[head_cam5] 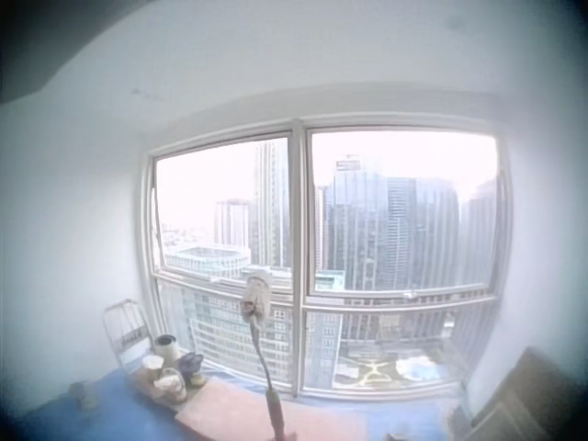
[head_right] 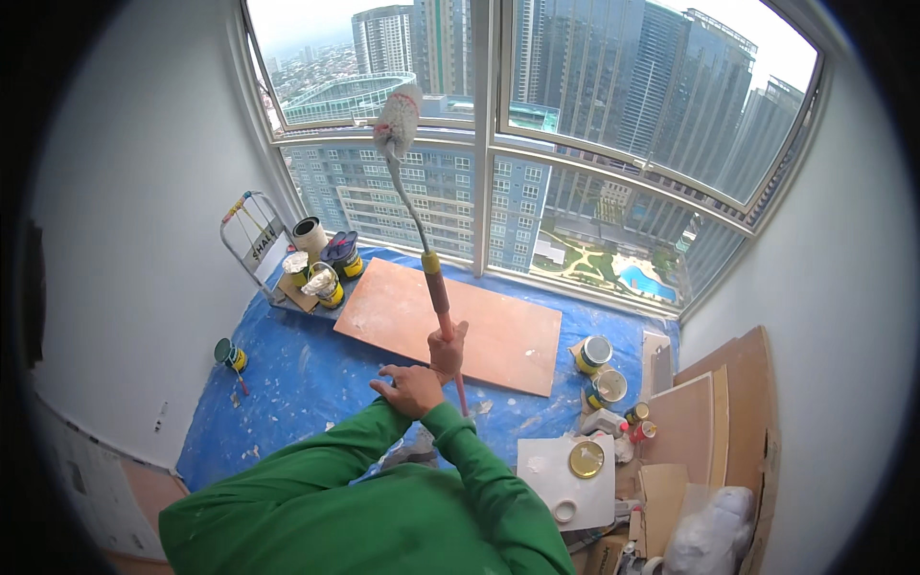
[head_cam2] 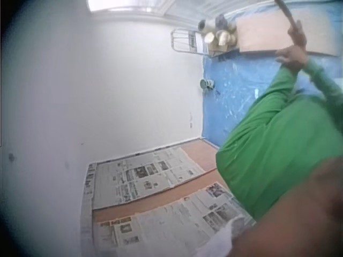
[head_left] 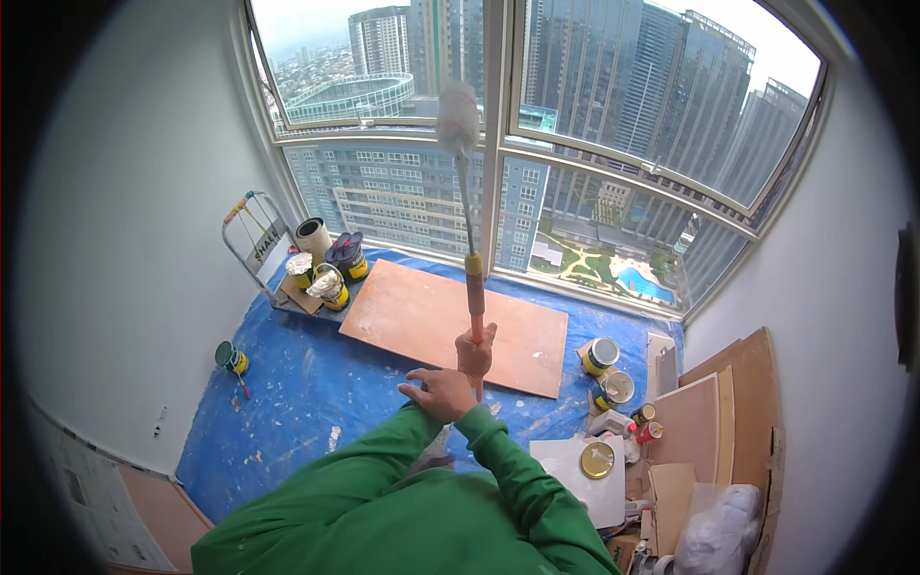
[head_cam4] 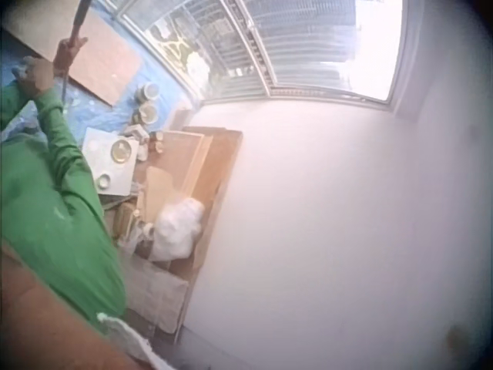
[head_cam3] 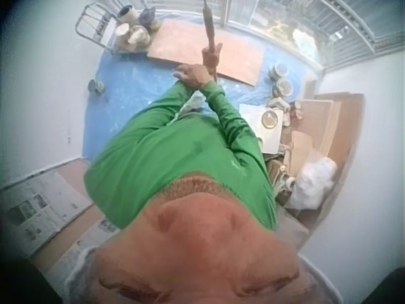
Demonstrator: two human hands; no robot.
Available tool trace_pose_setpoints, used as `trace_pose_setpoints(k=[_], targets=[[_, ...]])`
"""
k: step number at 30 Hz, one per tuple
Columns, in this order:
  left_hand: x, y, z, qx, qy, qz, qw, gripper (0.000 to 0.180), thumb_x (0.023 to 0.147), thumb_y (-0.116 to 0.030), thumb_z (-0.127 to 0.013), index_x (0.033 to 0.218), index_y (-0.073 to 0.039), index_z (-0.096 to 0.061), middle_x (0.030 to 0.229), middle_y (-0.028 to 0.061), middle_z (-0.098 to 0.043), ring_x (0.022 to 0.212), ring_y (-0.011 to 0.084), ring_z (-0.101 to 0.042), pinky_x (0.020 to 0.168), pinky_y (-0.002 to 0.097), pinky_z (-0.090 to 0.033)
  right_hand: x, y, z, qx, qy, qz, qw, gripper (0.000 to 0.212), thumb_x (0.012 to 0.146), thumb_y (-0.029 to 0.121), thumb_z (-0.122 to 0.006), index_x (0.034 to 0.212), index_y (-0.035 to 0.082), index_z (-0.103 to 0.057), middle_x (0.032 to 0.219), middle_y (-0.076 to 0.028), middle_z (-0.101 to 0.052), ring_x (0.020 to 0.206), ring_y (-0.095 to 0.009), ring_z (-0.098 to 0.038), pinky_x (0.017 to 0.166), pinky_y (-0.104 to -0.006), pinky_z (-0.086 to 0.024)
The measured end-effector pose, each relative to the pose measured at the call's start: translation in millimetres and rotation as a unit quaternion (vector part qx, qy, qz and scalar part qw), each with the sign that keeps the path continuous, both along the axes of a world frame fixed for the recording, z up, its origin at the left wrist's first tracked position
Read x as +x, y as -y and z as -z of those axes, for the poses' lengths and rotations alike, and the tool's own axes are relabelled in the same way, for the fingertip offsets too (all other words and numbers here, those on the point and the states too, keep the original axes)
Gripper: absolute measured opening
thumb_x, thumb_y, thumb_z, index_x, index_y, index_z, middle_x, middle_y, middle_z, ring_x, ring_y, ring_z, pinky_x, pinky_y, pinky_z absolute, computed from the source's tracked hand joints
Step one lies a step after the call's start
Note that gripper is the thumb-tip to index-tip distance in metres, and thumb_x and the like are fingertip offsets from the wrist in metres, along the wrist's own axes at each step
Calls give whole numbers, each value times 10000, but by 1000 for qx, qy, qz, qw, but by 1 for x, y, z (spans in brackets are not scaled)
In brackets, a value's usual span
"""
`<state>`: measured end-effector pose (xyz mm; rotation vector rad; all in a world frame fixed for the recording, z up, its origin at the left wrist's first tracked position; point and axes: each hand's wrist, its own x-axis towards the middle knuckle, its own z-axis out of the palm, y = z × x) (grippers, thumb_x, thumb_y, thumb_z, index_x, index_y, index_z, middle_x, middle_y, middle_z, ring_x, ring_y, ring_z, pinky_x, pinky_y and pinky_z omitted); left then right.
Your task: The person paints the ceiling and upper walls of a room using a paint roller attached to a long extension pole. They repeatedly dip the roller into a paint can on the floor to reload it with paint and then apply it to the surfaces. Another person is visible in the background working on a different wall.
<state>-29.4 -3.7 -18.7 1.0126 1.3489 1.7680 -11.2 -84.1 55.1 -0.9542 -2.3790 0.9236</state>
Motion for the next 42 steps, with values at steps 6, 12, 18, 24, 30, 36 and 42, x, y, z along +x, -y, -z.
trace_pose_setpoints(k=[6,12,18,24,30,36,42], targets=[[14,-4,1,-13,22,27,999,309,880,-160,-635,610,-52,-530,533,-62,-400,514,47,-349,462,281,-286,17,3,3,2,-40,52,998,403,857,458,-560,1001,101,-678,801,-143,-682,765,-313,-654,700,-400,-496],[44,-5,3,-22,-20,68,997,298,869,-165,-645,623,-38,-535,547,-47,-420,525,69,-364,471,301,-308,39,3,5,10,-81,93,992,346,858,417,-569,971,108,-678,774,-132,-681,730,-306,-658,675,-395,-501],[74,-5,-1,8,-58,122,991,299,887,-159,-626,638,-19,-538,544,-46,-401,531,63,-354,465,299,-305,59,2,6,19,-97,147,984,334,848,394,-575,904,82,-679,755,-164,-671,723,-331,-656,693,-419,-505],[91,-7,-3,27,-83,143,986,261,892,-163,-618,690,-4,-570,533,-32,-400,529,61,-362,463,297,-322,72,-2,10,18,-112,174,978,294,847,368,-592,903,94,-683,745,-146,-672,719,-316,-662,679,-399,-512],[86,-13,-3,27,-93,130,987,282,894,-170,-618,675,-6,-549,525,-24,-406,522,63,-365,458,305,-317,69,-9,12,26,-122,177,976,260,842,338,-616,912,100,-694,755,-117,-684,706,-278,-672,660,-361,-519],[83,-20,-6,11,-87,125,988,312,897,-175,-618,648,-17,-517,524,-24,-397,516,68,-356,456,308,-308,67,-16,11,19,-134,177,975,256,838,325,-625,920,92,-693,735,-131,-680,683,-277,-672,643,-358,-518],[79,-23,-7,14,-93,117,989,302,907,-175,-606,659,-25,-520,535,-30,-373,523,65,-333,456,303,-304,65,-20,11,20,-143,170,975,249,832,327,-621,903,100,-692,716,-136,-676,669,-285,-668,634,-362,-514]])
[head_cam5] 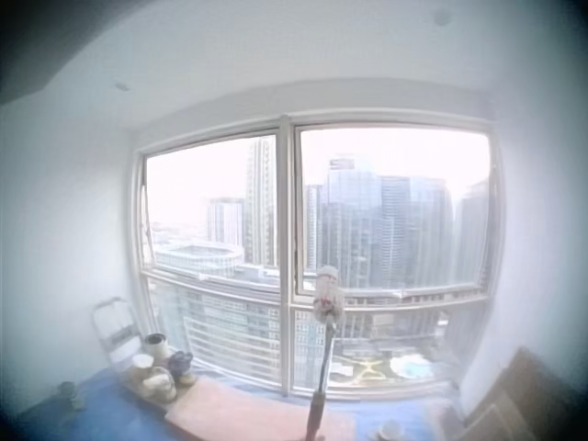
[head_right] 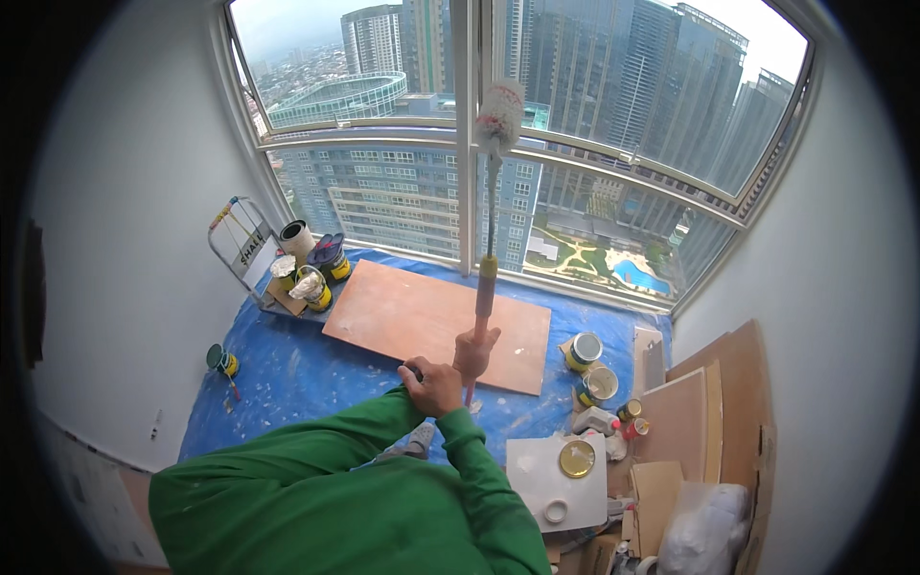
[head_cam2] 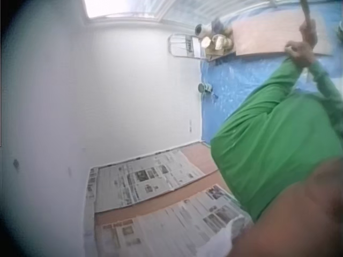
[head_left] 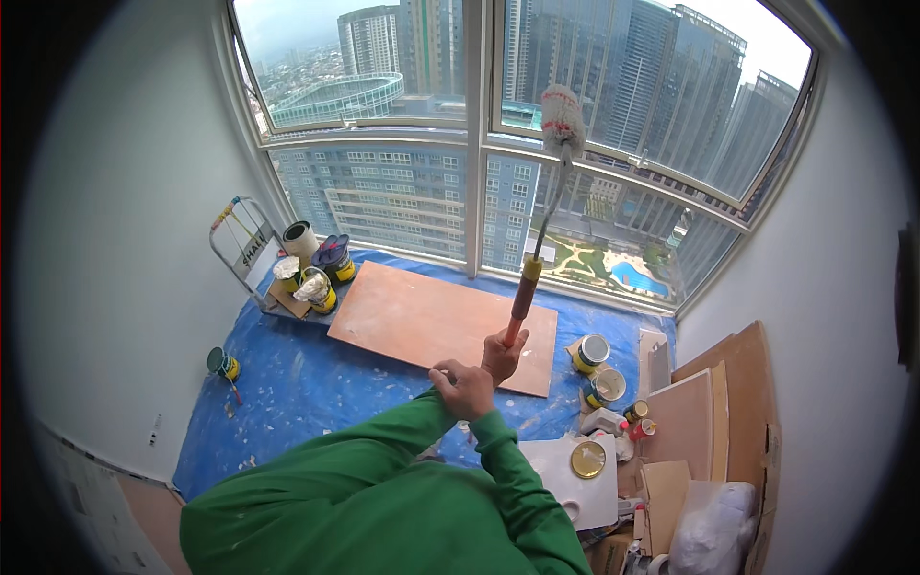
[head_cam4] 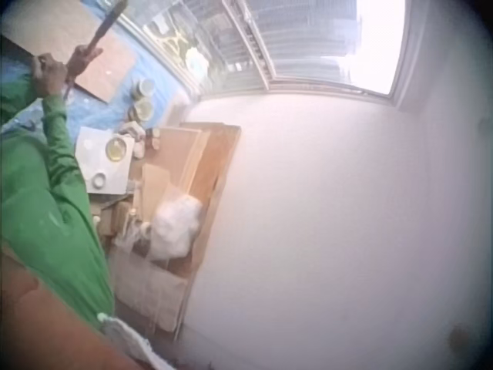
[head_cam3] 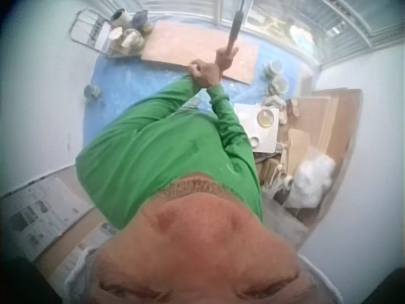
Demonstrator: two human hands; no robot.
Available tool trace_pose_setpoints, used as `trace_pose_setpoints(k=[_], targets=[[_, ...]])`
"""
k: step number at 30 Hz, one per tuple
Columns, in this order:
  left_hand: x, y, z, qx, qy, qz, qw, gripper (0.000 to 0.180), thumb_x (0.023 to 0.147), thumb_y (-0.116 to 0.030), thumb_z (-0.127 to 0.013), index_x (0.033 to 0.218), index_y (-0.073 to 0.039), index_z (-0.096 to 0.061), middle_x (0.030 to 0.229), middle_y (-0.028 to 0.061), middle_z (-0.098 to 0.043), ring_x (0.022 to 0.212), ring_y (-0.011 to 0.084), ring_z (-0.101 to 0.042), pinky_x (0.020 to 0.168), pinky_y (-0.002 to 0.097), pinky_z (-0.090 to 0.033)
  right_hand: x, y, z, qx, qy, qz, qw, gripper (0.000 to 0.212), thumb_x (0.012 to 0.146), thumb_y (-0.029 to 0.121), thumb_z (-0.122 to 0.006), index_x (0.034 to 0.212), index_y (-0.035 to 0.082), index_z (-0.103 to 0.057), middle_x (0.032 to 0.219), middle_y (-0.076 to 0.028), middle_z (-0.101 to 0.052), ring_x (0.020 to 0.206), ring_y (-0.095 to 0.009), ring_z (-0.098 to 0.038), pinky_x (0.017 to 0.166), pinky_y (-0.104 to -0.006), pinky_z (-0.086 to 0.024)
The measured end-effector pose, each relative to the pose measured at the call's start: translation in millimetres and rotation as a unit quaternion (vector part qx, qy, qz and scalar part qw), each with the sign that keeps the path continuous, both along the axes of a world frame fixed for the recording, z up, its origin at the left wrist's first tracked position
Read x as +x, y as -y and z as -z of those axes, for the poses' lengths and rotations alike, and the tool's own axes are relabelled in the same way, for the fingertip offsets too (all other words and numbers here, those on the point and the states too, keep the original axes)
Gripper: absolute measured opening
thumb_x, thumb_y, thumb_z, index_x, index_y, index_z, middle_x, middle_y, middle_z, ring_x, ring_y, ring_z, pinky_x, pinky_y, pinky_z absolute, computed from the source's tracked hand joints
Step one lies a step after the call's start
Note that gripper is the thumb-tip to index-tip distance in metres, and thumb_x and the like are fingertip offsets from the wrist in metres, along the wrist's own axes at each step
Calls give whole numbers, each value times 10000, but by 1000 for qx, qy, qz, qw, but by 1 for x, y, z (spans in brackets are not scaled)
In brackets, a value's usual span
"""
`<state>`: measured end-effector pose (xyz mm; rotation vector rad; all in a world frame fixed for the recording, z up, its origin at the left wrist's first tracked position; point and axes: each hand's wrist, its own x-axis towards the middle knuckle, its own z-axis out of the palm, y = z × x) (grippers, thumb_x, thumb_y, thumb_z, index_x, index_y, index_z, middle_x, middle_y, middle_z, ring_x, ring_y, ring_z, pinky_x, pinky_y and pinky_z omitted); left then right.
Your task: The person paints the ceiling and upper walls of a room using a paint roller attached to a long extension pole. They repeatedly dip the roller into a paint can on the floor to reload it with paint and then apply it to the surfaces. Another person is visible in the background working on a different wall.
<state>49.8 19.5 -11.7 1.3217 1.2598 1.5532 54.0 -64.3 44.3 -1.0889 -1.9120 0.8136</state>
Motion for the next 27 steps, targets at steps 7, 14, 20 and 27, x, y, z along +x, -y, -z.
trace_pose_setpoints(k=[7,14,20,27], targets=[[13,2,-11,22,-33,11,999,244,881,-204,-640,760,2,-590,560,20,-426,580,93,-403,525,329,-375,9,-2,3,15,9,22,1000,230,823,347,-631,856,131,-703,672,-102,-667,631,-276,-661,600,-368,-512],[-5,-12,17,2,-6,3,1000,205,899,-184,-614,776,-22,-586,553,-36,-398,534,68,-373,472,298,-325,-5,-6,0,18,8,0,1000,208,820,319,-638,850,123,-699,707,-116,-674,653,-287,-659,625,-374,-516],[10,-14,5,40,-82,4,996,159,909,-193,-591,924,-35,-591,553,29,-406,528,109,-397,484,322,-361,7,-10,-1,34,-12,12,999,221,822,290,-635,867,81,-690,672,-157,-661,636,-282,-671,604,-350,-519],[9,-16,12,50,-127,35,990,365,901,-161,-574,1254,-124,-490,602,136,-504,505,256,-510,492,372,-403,8,-10,-2,34,-4,21,999,211,824,279,-635,862,78,-688,677,-162,-660,639,-282,-671,605,-347,-519]])
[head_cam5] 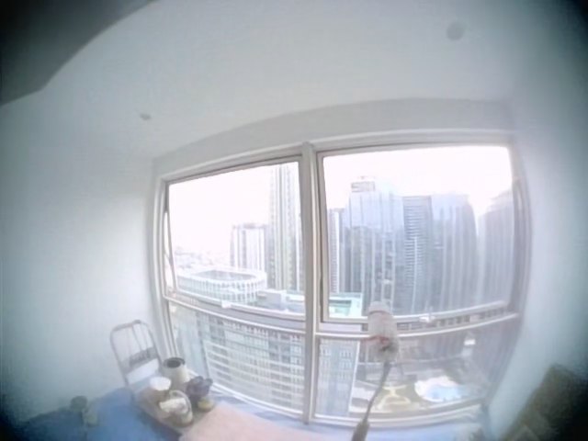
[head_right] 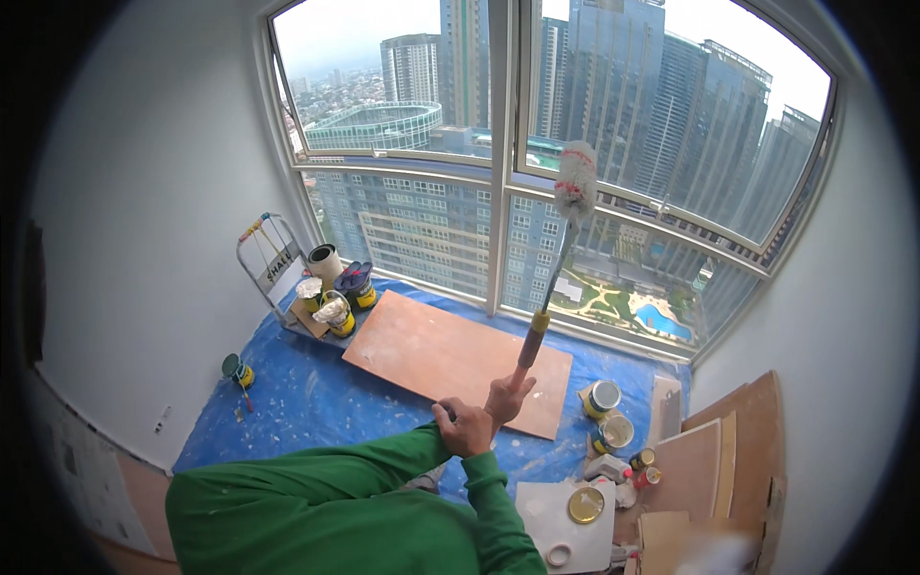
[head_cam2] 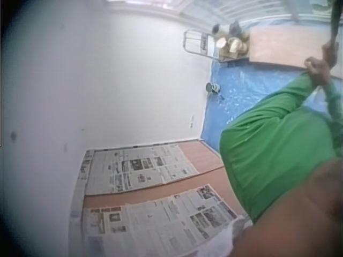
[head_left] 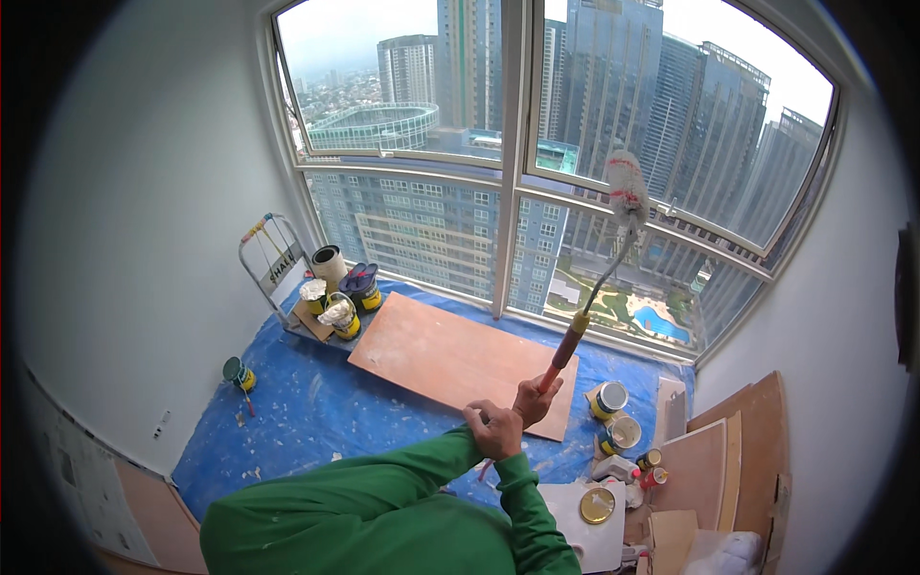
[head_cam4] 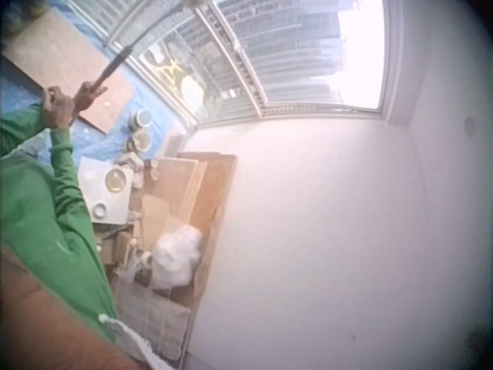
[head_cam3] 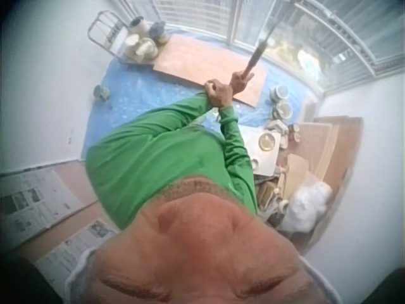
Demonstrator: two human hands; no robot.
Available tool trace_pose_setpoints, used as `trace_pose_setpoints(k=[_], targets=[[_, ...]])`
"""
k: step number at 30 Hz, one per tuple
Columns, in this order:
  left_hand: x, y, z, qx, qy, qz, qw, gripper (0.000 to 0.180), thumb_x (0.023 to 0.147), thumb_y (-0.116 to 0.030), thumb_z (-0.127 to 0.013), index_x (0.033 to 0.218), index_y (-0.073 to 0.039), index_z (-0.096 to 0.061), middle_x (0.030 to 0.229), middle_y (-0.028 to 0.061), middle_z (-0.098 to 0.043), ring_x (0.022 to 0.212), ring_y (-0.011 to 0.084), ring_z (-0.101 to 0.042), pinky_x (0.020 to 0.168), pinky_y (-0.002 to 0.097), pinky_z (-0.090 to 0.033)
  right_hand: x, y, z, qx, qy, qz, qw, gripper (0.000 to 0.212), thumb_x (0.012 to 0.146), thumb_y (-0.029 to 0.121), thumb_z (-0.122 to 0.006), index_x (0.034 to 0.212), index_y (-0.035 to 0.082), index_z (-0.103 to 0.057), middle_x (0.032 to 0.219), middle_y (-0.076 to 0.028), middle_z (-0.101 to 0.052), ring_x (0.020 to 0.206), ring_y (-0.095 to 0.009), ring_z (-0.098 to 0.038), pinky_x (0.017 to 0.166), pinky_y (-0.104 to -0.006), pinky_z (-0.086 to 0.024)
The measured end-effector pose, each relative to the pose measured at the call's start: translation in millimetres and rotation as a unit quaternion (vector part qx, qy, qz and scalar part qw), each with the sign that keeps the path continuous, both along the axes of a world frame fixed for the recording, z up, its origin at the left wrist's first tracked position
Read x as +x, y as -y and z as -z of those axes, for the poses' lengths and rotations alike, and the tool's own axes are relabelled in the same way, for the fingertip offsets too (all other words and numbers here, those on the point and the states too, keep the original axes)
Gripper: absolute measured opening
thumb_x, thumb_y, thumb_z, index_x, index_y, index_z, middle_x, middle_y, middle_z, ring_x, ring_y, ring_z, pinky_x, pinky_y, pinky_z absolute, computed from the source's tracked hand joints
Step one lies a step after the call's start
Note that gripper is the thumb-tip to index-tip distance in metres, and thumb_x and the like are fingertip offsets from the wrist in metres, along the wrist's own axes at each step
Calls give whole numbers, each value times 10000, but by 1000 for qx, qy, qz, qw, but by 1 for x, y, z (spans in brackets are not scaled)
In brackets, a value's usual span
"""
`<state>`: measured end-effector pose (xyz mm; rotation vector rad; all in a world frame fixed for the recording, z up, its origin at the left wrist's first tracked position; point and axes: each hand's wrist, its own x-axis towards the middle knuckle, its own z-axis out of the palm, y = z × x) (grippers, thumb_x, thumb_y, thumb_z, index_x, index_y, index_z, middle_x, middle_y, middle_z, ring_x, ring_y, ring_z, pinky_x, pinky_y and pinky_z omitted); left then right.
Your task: The person paints the ceiling and upper walls of a room using a paint roller attached to a long extension pole. They repeatedly dip the roller into a paint can on the floor to reload it with paint and then apply it to the surfaces. Another person is visible in the background working on a different wall.
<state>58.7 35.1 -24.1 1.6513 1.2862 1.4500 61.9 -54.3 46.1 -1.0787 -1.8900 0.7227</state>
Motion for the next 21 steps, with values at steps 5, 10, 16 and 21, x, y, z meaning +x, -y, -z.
trace_pose_setpoints(k=[5,10,16,21], targets=[[5,-2,3,17,0,5,1000,366,904,-162,-572,1258,-125,-490,606,139,-502,505,258,-511,489,376,-399,2,1,-3,-13,0,6,1000,207,823,285,-636,858,88,-688,681,-146,-661,635,-281,-664,602,-352,-512],[3,-4,8,25,-17,-6,1000,340,905,-163,-573,1233,-108,-500,603,133,-499,506,254,-511,487,377,-395,-1,0,3,-18,-4,10,1000,206,820,297,-633,844,101,-691,710,-127,-671,652,-283,-659,616,-367,-508],[-2,3,1,-18,56,1,998,186,901,-172,-596,1028,-36,-589,561,84,-460,518,138,-435,491,346,-378,-4,3,-1,-23,-1,3,1000,200,822,291,-632,839,100,-687,709,-122,-671,657,-289,-658,622,-370,-509],[-4,11,-12,-20,83,-12,996,176,898,-182,-607,918,-7,-605,551,55,-454,537,106,-414,494,337,-373,-8,5,2,-19,7,0,1000,198,825,296,-631,838,107,-687,704,-121,-669,653,-288,-657,618,-372,-507]])
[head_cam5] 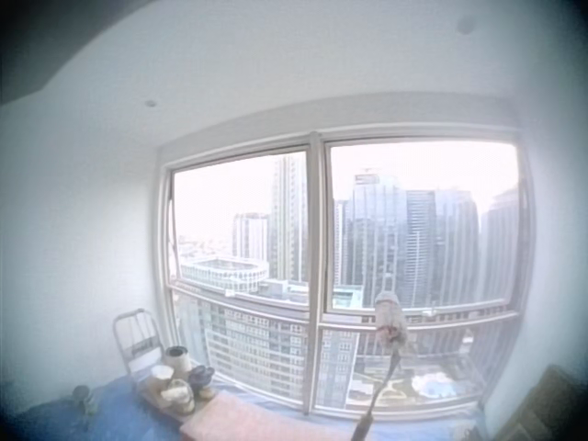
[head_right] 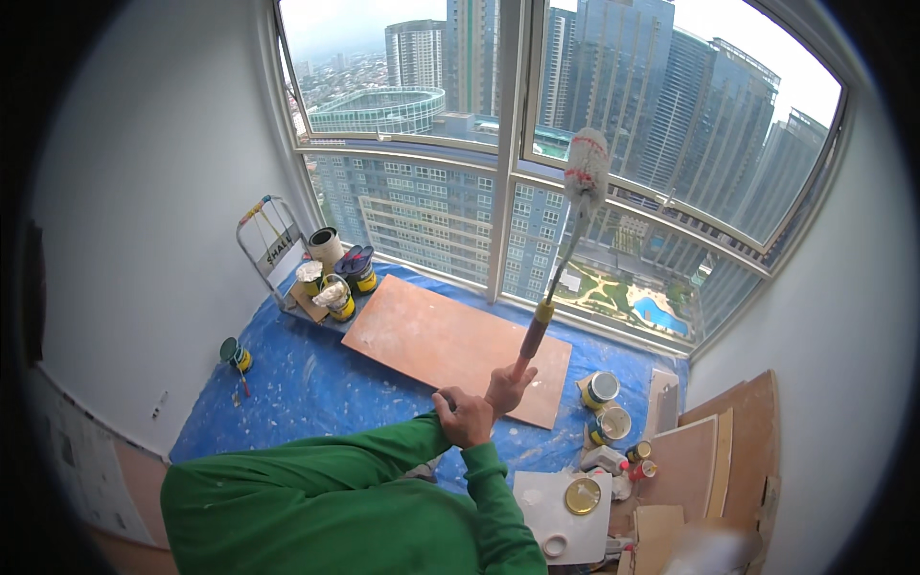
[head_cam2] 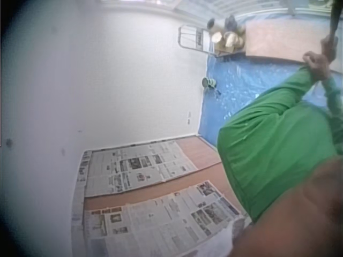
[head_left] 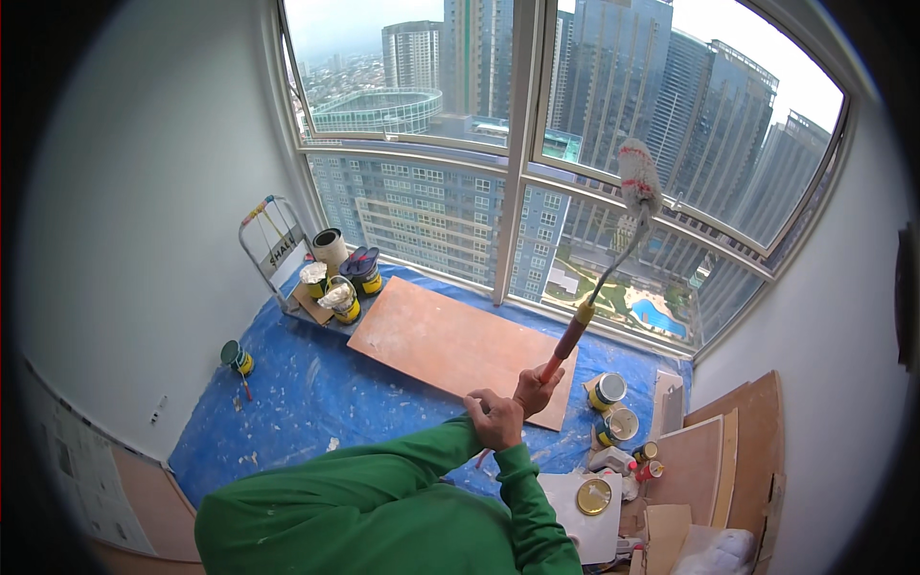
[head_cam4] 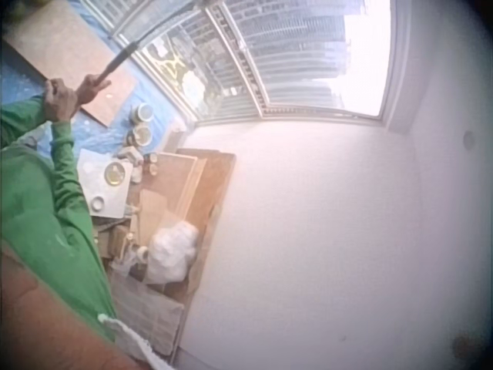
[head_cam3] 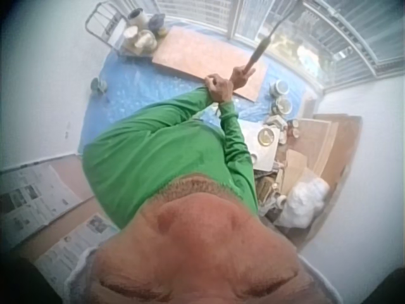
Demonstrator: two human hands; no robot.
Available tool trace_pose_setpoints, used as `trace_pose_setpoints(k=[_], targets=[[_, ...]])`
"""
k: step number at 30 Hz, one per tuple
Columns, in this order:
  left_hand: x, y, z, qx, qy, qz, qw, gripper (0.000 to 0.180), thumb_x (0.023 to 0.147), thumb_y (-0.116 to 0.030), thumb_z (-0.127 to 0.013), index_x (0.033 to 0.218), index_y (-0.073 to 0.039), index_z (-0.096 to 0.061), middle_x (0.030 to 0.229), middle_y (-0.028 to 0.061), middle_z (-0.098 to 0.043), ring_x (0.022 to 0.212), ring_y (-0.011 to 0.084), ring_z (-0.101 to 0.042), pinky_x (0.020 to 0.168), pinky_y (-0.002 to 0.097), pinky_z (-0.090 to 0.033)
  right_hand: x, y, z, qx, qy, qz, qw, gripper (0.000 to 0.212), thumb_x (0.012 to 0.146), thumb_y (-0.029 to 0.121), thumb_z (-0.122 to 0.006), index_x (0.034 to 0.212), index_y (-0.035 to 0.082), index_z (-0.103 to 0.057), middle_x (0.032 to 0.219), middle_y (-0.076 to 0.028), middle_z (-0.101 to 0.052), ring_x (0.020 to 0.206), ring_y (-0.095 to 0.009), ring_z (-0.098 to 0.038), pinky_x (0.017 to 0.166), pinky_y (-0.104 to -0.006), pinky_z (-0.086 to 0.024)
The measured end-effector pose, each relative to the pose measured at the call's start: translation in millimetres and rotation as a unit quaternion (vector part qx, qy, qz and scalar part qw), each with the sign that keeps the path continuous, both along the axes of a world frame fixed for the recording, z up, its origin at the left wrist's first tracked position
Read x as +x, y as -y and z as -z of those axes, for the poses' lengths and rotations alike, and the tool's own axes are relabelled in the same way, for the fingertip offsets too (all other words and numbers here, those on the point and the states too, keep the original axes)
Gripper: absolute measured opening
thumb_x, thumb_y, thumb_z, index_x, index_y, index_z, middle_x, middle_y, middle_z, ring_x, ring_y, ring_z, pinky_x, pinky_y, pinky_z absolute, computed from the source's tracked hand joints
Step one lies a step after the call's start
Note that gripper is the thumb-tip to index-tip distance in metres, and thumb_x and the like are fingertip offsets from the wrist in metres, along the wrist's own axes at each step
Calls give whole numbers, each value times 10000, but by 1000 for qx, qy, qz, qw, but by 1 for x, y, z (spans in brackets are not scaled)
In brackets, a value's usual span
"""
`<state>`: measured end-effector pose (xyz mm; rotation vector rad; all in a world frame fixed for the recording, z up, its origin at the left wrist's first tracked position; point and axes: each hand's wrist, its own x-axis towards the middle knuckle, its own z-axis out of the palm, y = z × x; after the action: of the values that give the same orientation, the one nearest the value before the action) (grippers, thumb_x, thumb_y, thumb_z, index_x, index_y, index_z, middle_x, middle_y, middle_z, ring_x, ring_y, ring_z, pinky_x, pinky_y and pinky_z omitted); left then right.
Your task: The person paints the ceiling and upper walls of a room using a paint roller attached to a long extension pole. They repeatedly dip the roller into a paint can on the floor to reload it with paint and then apply it to the surfaces. Another person is visible in the background working on a different wall.
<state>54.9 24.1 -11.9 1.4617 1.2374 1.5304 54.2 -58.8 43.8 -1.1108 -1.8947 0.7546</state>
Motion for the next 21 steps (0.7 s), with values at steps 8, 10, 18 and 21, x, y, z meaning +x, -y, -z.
trace_pose_setpoints(k=[8,10,18,21], targets=[[-6,11,-11,-28,24,1,999,184,902,-187,-608,853,-9,-613,562,20,-414,567,80,-388,502,312,-371,-5,5,3,0,5,-6,1000,205,829,310,-627,845,114,-686,708,-127,-668,660,-296,-656,621,-377,-508],[-6,12,-11,-21,22,-1,1000,180,905,-188,-606,844,-19,-611,571,13,-397,575,72,-377,505,303,-368,-5,6,2,-4,6,-6,1000,208,829,315,-627,847,117,-686,709,-129,-668,661,-299,-656,623,-380,-508],[-8,11,5,11,-70,-5,997,382,903,-151,-572,1276,-154,-493,606,126,-505,513,208,-501,504,369,-398,-5,12,6,4,9,-9,1000,209,829,321,-626,846,122,-686,718,-130,-670,677,-303,-657,633,-385,-509],[-6,13,6,15,-72,7,997,405,898,-144,-575,1290,-164,-476,608,130,-509,512,236,-520,500,369,-399,-3,15,7,11,-7,-9,1000,213,830,325,-625,873,126,-690,712,-129,-668,672,-305,-656,634,-386,-510]])
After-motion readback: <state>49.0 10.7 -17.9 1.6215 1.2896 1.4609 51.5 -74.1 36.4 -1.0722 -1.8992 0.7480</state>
